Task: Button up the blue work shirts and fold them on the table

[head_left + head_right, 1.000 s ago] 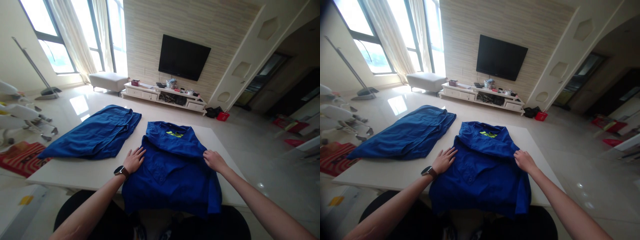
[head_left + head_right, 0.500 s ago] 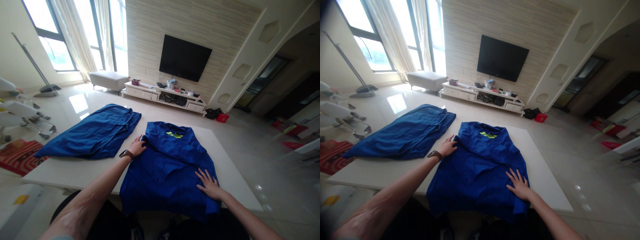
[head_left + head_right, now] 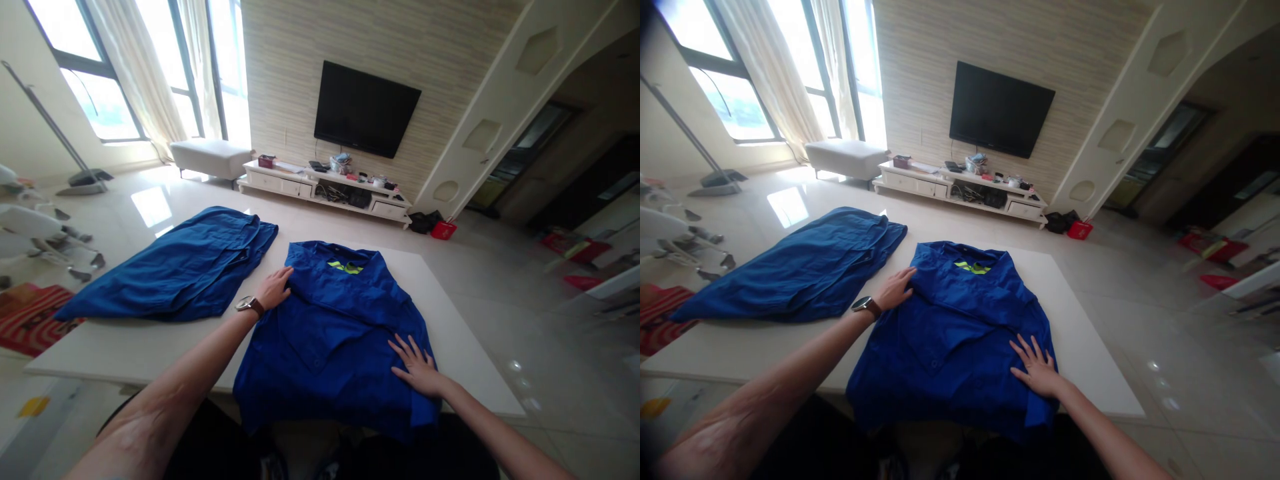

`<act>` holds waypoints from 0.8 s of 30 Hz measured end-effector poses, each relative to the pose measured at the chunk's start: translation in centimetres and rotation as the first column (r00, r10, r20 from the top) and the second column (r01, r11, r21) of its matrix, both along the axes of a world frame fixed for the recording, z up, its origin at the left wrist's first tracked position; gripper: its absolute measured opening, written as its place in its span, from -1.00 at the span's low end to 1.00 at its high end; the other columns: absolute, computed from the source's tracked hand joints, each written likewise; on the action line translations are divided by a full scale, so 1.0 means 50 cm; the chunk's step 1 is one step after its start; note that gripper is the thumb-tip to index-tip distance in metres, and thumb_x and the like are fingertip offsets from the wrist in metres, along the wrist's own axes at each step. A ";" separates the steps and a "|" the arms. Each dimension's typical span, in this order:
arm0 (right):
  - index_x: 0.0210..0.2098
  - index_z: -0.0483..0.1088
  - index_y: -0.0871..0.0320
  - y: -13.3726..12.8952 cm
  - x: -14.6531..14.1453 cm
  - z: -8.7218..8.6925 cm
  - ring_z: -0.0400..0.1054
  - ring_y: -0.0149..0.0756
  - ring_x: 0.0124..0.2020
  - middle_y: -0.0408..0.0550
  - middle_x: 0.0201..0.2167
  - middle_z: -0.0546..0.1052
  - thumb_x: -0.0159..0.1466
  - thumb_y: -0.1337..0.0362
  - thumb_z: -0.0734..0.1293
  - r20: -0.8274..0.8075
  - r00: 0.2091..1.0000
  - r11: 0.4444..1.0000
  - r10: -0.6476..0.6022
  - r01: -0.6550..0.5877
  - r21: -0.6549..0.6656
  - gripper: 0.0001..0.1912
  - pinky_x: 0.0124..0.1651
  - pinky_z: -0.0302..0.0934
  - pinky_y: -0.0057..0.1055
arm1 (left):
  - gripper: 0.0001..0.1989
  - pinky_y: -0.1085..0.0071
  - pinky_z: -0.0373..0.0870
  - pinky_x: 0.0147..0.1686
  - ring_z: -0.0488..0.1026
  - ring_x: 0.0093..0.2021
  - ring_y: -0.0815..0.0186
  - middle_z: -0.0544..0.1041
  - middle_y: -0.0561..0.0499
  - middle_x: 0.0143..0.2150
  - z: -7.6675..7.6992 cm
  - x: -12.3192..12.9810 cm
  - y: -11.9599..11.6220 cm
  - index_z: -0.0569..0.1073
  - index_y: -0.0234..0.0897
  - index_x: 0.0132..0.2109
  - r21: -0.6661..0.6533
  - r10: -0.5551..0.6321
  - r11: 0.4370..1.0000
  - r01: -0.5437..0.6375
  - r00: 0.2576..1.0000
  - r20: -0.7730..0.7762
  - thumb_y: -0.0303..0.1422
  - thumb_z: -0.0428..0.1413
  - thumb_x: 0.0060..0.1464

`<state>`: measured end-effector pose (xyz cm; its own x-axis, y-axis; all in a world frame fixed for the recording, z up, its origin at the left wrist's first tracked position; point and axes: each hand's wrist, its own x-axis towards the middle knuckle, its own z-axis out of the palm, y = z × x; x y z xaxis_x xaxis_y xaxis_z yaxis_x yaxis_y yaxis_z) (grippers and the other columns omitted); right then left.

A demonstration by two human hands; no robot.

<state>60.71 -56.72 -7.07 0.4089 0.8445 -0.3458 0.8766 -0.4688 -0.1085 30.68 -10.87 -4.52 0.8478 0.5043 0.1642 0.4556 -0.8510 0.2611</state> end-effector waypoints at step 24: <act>0.43 0.14 -0.21 0.110 -0.055 0.072 -0.14 0.04 0.51 -0.06 0.48 0.14 0.47 0.05 0.11 0.123 0.992 0.965 0.032 -0.063 0.255 -0.45 0.35 0.00 0.24 | -0.24 -0.11 0.00 0.43 -0.01 0.52 -0.02 -0.02 -0.16 0.56 0.033 -0.048 -0.233 0.04 -0.12 0.52 -0.126 -0.089 0.989 0.084 0.995 -0.034 -0.37 0.04 0.24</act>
